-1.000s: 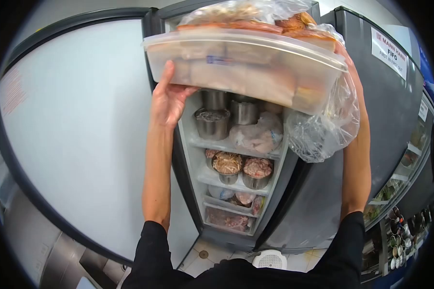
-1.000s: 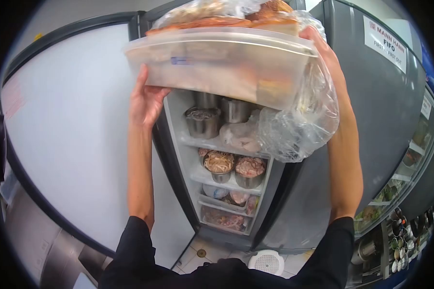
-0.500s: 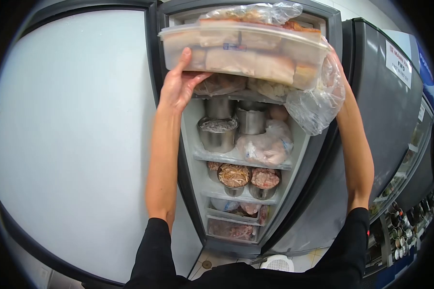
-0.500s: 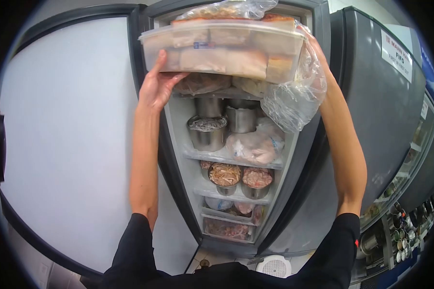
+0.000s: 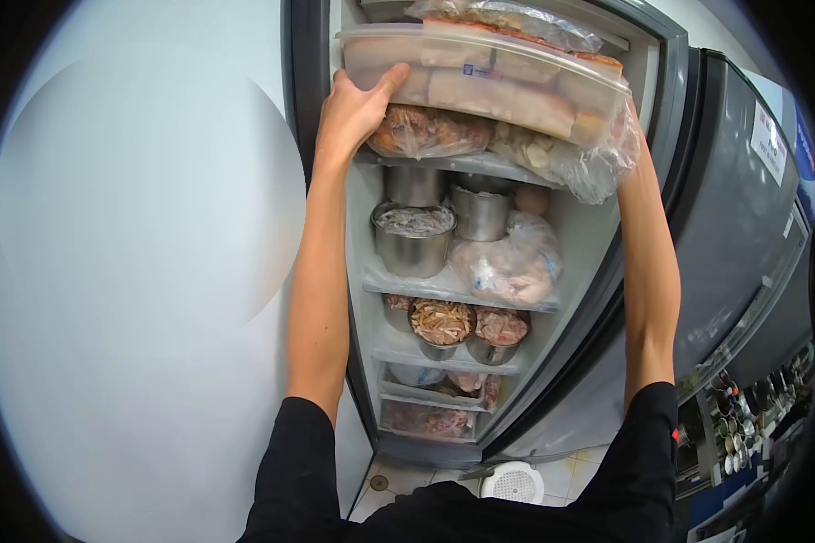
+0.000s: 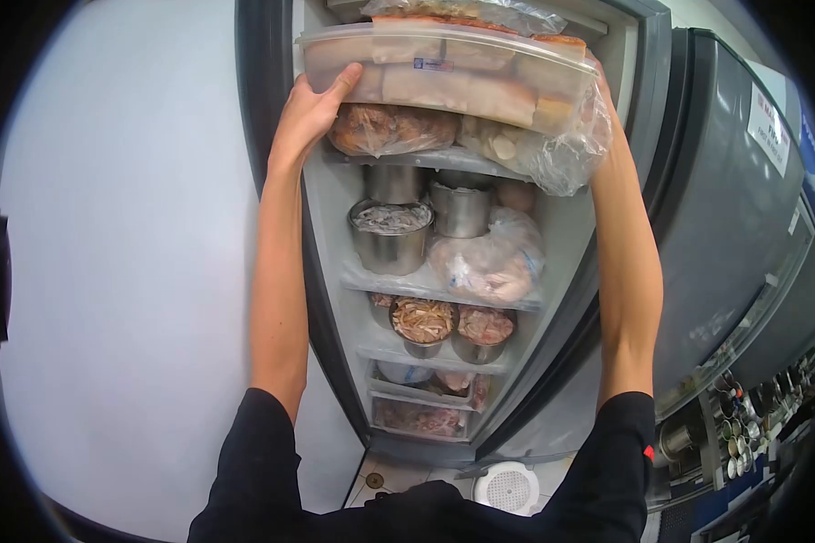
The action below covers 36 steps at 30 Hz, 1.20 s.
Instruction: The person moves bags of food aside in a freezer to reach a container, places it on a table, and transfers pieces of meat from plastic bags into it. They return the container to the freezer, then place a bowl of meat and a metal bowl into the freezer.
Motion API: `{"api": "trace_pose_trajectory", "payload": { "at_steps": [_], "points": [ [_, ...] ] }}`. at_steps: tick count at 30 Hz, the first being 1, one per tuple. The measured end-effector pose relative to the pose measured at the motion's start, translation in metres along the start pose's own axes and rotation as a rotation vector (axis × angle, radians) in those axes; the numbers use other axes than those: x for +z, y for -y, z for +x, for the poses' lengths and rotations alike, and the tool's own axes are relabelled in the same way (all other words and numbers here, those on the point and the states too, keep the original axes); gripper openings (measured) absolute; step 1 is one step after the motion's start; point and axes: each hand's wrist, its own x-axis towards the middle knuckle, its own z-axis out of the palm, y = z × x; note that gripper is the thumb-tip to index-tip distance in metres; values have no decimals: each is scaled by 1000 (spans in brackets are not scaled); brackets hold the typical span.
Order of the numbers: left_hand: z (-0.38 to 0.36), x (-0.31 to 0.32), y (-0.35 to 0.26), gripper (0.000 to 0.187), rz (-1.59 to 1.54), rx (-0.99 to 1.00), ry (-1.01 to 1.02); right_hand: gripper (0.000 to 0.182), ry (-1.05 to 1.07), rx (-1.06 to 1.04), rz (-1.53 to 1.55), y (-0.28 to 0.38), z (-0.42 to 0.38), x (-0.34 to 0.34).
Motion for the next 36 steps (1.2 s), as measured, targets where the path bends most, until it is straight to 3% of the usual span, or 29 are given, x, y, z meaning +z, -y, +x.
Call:
{"api": "trace_pose_trajectory", "payload": {
  "at_steps": [12,16,19,24,31,36],
  "points": [
    [-8,2,21,96,41,-14,-102,40,-88,253,213,-17,8,-3],
    [-6,9,36,95,-42,-82,-87,40,-344,241,77,-33,9,-5],
    [-13,9,37,93,-97,-82,-50,40,-375,267,-20,-32,9,-6],
    [-34,5,29,94,-14,-130,-98,45,-195,185,-8,-47,9,-22],
    [-44,7,36,94,-306,-127,-68,47,-283,123,-44,-38,-20,0],
    [-43,13,40,84,-585,-106,-20,44,-301,127,-297,-38,-21,0]
  ]
}}
